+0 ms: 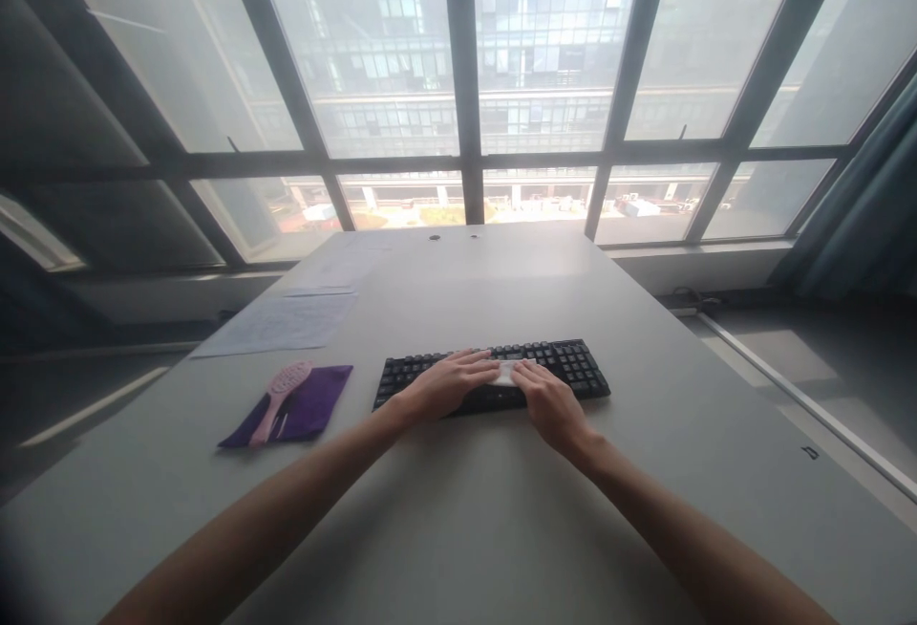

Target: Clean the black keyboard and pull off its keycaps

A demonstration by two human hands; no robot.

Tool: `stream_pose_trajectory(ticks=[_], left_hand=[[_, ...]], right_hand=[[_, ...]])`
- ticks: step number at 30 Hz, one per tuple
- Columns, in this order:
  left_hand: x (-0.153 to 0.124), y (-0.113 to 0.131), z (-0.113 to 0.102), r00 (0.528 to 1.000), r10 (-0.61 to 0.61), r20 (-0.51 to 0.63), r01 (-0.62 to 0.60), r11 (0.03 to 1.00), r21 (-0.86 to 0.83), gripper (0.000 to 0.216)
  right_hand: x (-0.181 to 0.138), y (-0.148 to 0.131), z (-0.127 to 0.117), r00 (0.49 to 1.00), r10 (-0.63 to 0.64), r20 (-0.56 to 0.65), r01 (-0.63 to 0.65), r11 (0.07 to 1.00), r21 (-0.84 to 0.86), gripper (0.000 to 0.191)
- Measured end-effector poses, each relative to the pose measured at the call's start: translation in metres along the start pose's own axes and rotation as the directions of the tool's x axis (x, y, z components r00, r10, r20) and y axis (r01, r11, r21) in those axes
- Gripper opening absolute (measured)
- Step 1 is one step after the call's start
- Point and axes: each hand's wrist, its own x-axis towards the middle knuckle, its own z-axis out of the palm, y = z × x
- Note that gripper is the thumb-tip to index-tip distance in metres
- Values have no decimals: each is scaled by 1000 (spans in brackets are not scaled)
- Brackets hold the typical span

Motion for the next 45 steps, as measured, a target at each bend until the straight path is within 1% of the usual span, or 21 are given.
stream_pose_trajectory(ticks=[5, 10, 16, 19, 21, 24, 26, 30, 34, 37, 39, 42, 45], left_hand=[[-44, -15, -15, 998, -54, 18, 54, 998, -32, 63], [-91, -20, -27, 994, -109, 30, 110, 993, -32, 69], [-144, -23, -30, 973, -228, 20, 228, 974, 9, 77], [-161, -20, -30, 962, -271, 0, 271, 962, 28, 78], [-167, -15, -29, 954, -297, -33, 297, 954, 24, 78], [-174, -4, -26, 944, -320, -77, 322, 947, 16, 77], [-178, 3, -22, 943, -321, -86, 324, 946, 30, 76], [-180, 14, -13, 942, -318, -110, 328, 941, 88, 71], [-167, 22, -11, 949, -293, -120, 306, 945, 113, 67], [-147, 29, -12, 959, -270, -86, 279, 953, 114, 65], [-131, 34, -10, 963, -261, -62, 266, 958, 106, 67], [-102, 42, -4, 968, -245, -50, 249, 965, 86, 69], [-69, 49, 3, 973, -228, -39, 230, 971, 72, 66]], right_hand=[[24, -38, 9, 999, -30, 35, 28, 998, 52, 52], [48, -76, 24, 994, -65, 84, 56, 992, 115, 49], [75, -118, 44, 983, -162, 86, 149, 979, 142, 44], [84, -134, 52, 978, -195, 76, 182, 971, 153, 44], [86, -141, 55, 975, -215, 60, 203, 966, 160, 44], [81, -144, 55, 969, -244, 42, 235, 960, 154, 44], [75, -143, 53, 962, -269, 40, 260, 954, 148, 46], [63, -135, 48, 936, -350, 36, 342, 929, 139, 46], [52, -120, 43, 921, -390, 26, 386, 917, 99, 45], [42, -100, 38, 908, -419, 26, 417, 907, 60, 48], [33, -83, 33, 902, -431, 25, 430, 902, 41, 50], [19, -54, 23, 908, -418, 12, 418, 908, 17, 54], [3, -26, 11, 916, -400, -1, 400, 916, -8, 56]])
